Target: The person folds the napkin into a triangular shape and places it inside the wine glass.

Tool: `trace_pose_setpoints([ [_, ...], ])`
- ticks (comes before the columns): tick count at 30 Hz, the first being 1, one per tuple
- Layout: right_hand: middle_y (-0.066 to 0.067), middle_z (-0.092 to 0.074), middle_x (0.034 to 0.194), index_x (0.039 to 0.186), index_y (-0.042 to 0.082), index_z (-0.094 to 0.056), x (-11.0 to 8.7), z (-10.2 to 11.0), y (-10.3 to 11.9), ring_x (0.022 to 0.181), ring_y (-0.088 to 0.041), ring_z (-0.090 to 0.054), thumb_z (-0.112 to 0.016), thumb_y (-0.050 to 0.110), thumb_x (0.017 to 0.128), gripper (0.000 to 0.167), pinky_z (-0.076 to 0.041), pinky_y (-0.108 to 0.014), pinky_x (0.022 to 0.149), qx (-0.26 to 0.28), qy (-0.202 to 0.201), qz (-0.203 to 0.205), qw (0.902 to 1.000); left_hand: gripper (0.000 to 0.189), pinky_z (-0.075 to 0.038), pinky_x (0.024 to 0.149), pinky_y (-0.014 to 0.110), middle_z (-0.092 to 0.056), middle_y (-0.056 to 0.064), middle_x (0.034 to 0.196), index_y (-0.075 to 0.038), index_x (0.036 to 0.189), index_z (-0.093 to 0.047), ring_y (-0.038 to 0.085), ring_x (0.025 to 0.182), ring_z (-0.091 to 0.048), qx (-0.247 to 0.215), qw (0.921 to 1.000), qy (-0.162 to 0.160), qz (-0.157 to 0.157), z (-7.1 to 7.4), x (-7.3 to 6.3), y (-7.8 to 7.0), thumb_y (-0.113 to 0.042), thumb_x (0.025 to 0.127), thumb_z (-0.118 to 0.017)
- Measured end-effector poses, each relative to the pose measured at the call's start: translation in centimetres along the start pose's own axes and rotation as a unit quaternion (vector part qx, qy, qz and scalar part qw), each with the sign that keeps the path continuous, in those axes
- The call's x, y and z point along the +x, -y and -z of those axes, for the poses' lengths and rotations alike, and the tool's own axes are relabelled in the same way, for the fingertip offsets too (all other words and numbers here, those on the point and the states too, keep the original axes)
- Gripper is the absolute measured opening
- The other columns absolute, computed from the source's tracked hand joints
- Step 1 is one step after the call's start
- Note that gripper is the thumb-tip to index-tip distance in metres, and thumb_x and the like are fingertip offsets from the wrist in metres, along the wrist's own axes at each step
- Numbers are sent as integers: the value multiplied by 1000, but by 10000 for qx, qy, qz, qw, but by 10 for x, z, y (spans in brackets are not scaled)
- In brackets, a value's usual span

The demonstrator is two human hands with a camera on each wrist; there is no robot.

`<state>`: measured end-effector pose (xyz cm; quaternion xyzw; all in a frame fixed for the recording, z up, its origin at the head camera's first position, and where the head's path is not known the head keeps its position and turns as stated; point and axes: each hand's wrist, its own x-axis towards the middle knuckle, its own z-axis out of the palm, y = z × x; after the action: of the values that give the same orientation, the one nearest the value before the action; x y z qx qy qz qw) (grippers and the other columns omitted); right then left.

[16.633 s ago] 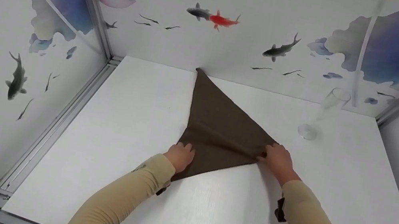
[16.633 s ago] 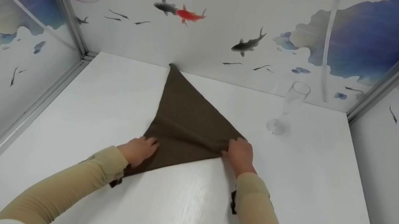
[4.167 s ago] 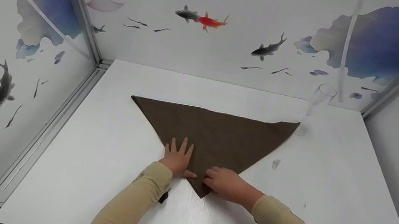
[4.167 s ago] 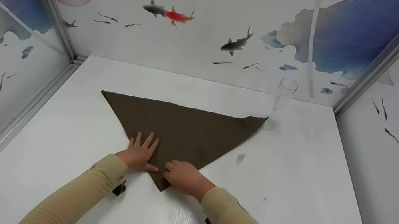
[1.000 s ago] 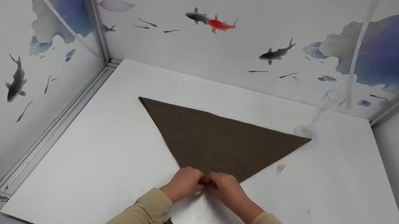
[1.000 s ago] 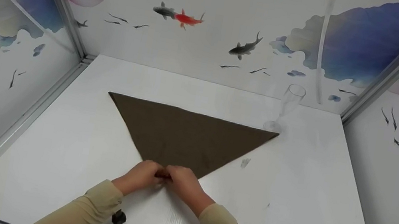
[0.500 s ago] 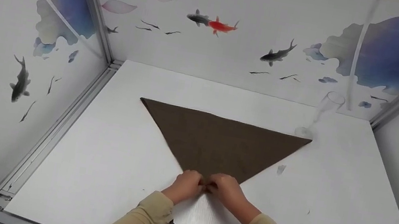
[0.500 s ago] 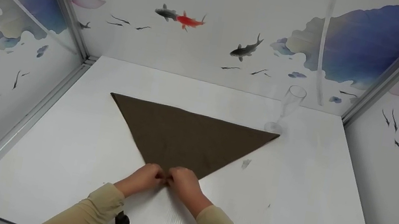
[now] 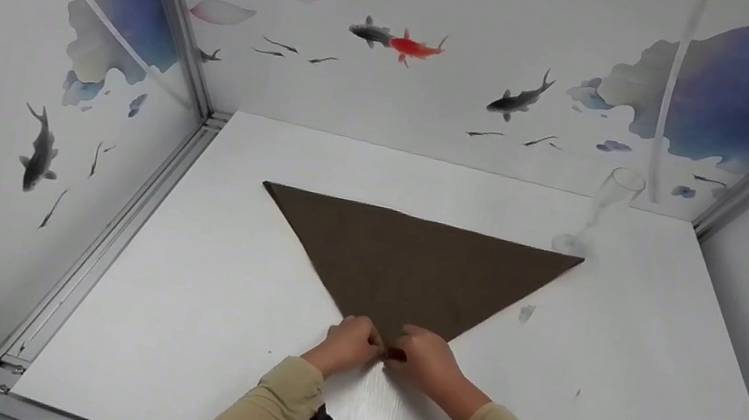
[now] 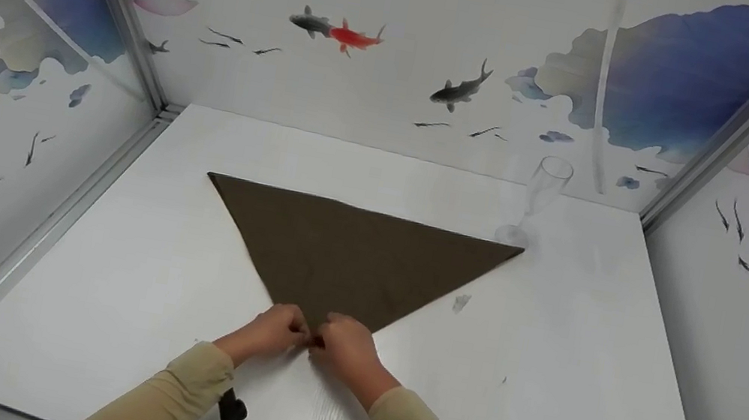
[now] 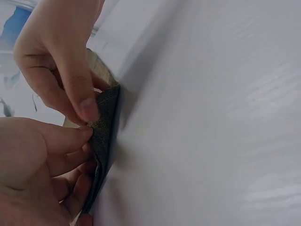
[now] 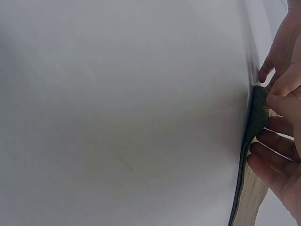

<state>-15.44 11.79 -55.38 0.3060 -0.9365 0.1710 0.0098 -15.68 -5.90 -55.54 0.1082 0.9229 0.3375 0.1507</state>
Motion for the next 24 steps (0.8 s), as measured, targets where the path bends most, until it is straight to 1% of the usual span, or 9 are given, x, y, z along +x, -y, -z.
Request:
trace_pose_setpoints([
  [2,5,-49,69,77,11,-72,0,-1,0,62,-10,-45,-81,19,80,12,-44,-28,56,-45,50,89,9999,13,-41,87,53,-64,-5,87,-14,85,-76,22,90,-55,86,9999,-55,-59,-1,-1,1,-18,92,-67],
  [4,4,-52,69,76,11,-72,-1,-2,0,63,-10,-47,-80,14,81,10,-45,-28,57,-64,18,190,9998,11,-41,87,52,-61,-4,88,-13,88,-76,22,89,-54,163,9998,-90,-71,-2,-3,1,-19,92,-68],
  [8,2,-57,71,79,10,-75,-1,-4,-1,66,-11,-53,-76,8,83,5,-48,-28,59,87,-9,252,9996,8,-43,87,52,-63,-5,88,-14,93,-75,21,89,-57,146,9997,-131,-143,-2,-4,0,-20,90,-72],
  [11,1,-60,74,82,9,-76,0,-4,-1,69,-14,-57,-75,5,83,5,-51,-29,63,205,18,173,9996,11,-43,86,51,-66,-6,87,-15,95,-75,19,88,-60,81,9996,-156,-241,-2,-4,1,-21,86,-76],
  [13,0,-60,73,83,8,-76,0,-3,-2,69,-15,-57,-75,4,83,5,-51,-31,63,254,37,109,9996,13,-43,86,51,-66,-8,88,-17,96,-75,18,89,-60,82,9995,-161,-253,-3,-4,1,-20,84,-79],
  [15,0,-59,72,81,8,-76,0,-3,-2,68,-16,-56,-74,4,84,5,-50,-32,63,338,56,49,9994,10,-43,87,51,-66,-9,86,-19,92,-76,19,89,-60,96,9995,-197,-230,-5,-4,0,-20,83,-79],
  [17,1,-59,72,81,8,-75,0,-3,-3,68,-15,-56,-74,4,84,5,-50,-32,63,424,119,-21,9990,8,-43,87,53,-66,-10,85,-20,91,-76,19,90,-60,143,9994,-247,-187,-6,-5,-1,-20,84,-79],
  [21,1,-60,73,84,7,-75,0,-2,-3,69,-13,-52,-71,4,86,6,-48,-32,63,666,312,-307,9968,6,-41,87,55,-66,-11,84,-23,91,-76,19,89,-61,182,9992,-345,-103,-8,-6,-4,-21,86,-77],
  [24,0,-63,77,87,6,-76,0,-1,-3,71,-14,-54,-71,4,87,6,-49,-34,66,837,423,-431,9947,5,-40,87,56,-68,-10,85,-22,92,-77,19,88,-63,193,9992,-357,-8,-8,-6,-5,-21,87,-75],
])
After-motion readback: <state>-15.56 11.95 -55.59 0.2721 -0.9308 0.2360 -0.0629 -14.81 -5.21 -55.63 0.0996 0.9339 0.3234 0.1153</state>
